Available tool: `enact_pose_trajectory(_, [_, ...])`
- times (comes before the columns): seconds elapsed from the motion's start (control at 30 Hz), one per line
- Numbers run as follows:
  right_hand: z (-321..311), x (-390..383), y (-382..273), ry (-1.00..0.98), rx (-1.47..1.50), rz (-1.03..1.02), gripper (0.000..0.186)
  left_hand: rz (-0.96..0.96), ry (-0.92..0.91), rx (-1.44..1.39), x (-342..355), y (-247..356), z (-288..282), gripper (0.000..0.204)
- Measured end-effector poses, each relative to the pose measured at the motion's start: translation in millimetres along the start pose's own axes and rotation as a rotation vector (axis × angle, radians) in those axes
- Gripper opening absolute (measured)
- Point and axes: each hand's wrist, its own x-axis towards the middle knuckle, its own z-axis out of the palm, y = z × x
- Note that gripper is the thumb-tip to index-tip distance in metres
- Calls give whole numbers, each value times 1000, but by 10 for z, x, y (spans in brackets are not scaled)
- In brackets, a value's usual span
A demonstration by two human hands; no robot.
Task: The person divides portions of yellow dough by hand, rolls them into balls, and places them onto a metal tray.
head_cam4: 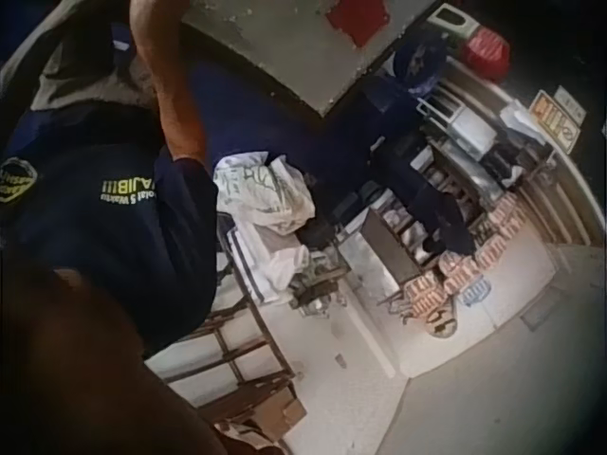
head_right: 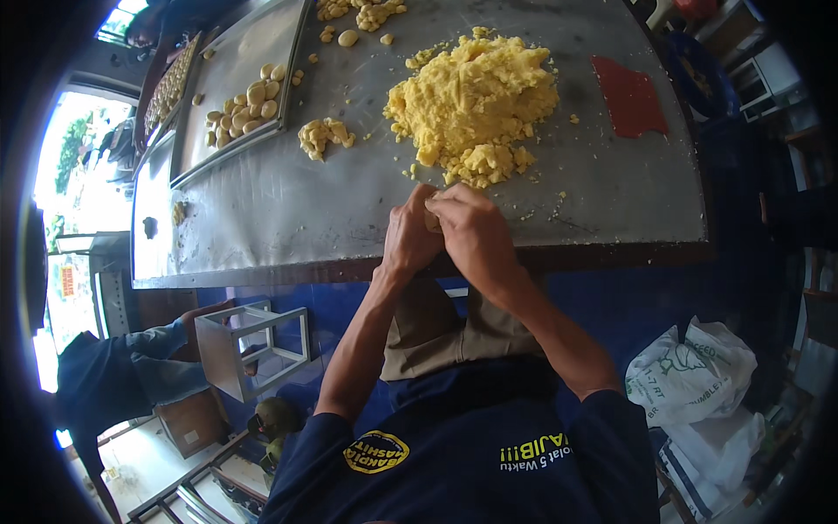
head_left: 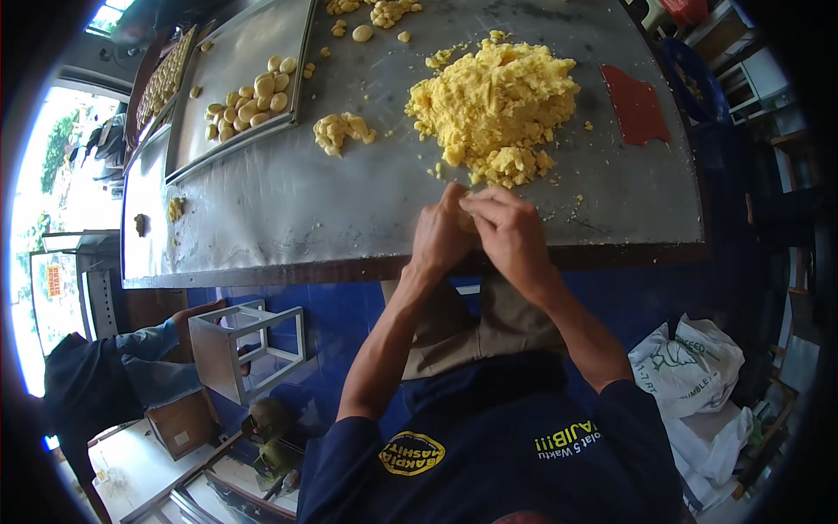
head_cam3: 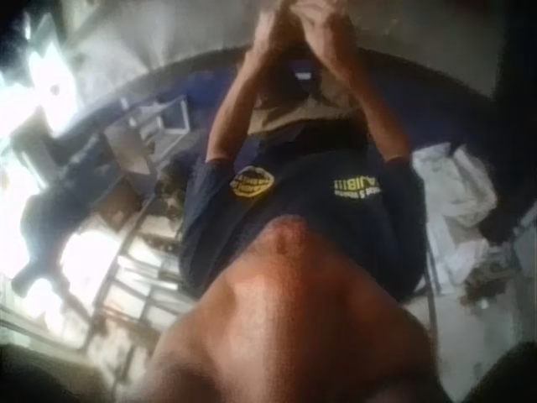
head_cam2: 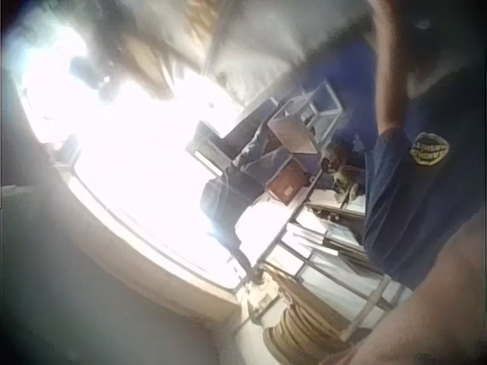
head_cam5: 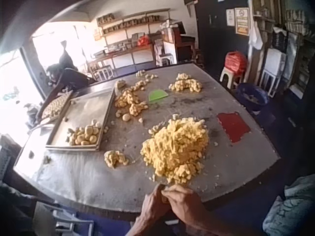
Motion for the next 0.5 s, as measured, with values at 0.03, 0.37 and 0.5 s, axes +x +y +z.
enact_pose_trajectory(0.03, [21, -12, -33, 15, -101, -57, 24, -48, -37, 1, 8, 0, -9, 34])
enact_pose_trajectory(0.37, [-88, 237, 311, -298, 257, 312, 51, 254, -103, -205, -16, -47, -67, 25])
enact_pose_trajectory(0.5, [-168, 242, 122, -126, 37, 21, 46, 304, -34, -150, -24, -94, -21, 20])
